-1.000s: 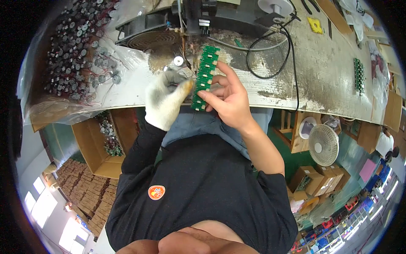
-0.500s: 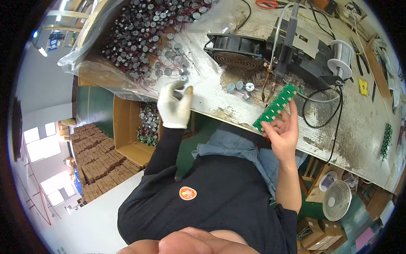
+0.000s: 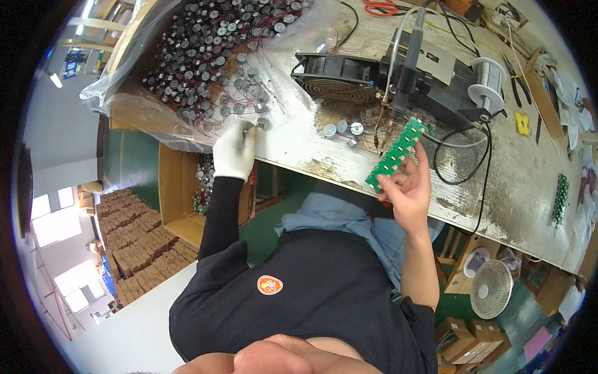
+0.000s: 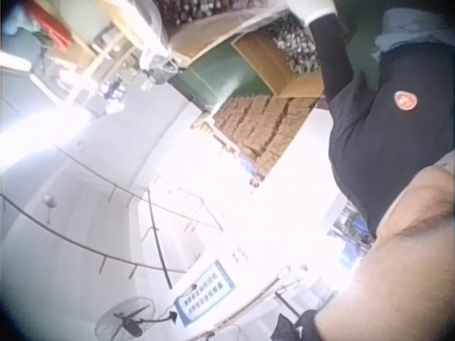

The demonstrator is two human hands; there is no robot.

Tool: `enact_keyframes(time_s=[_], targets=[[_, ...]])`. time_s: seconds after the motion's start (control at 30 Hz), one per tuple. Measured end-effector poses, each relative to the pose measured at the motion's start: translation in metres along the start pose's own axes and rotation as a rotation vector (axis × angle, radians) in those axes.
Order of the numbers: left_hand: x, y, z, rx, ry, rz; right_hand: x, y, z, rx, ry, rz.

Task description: The person picks up a motor from a bag and positions its wires against a circuit board while holding it against a soldering iron. After soldering the connections, the person sets the circuit board aside and picks up another one.

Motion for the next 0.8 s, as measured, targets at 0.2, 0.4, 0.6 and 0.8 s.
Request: enact_keyframes(time_s=[0.2, 0.4, 0.6, 0.8], targets=[[-0.011, -0.010, -0.002, -0.259, -0.203, -0.001, 0.000, -0.002, -0.001, 0.023, -0.039, 0.038], [-0.016, 0.002, 0.013, -0.281, -0.952, -0.170, -0.003, -0.003, -0.004, 0.005, 0.001, 0.052], [-0.045, 0.009, 0.027, -0.100, -1.274, -0.128, -0.002, -0.004, -0.003, 0.046, -0.019, 0.003], [-0.085, -0.010, 0.053, 0.075, -1.354, -0.103, -0.005, -0.004, -0.007, 0.055, 0.026, 0.069]])
Point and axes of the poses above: each hand's wrist, its own y-axis towards the middle knuckle, its own z-axis out of the palm, x = y × z, the point moved 5 cm from there along y, towards the middle knuckle, and after that the axes turned 10 degrees about x, right-handed, at the moved point
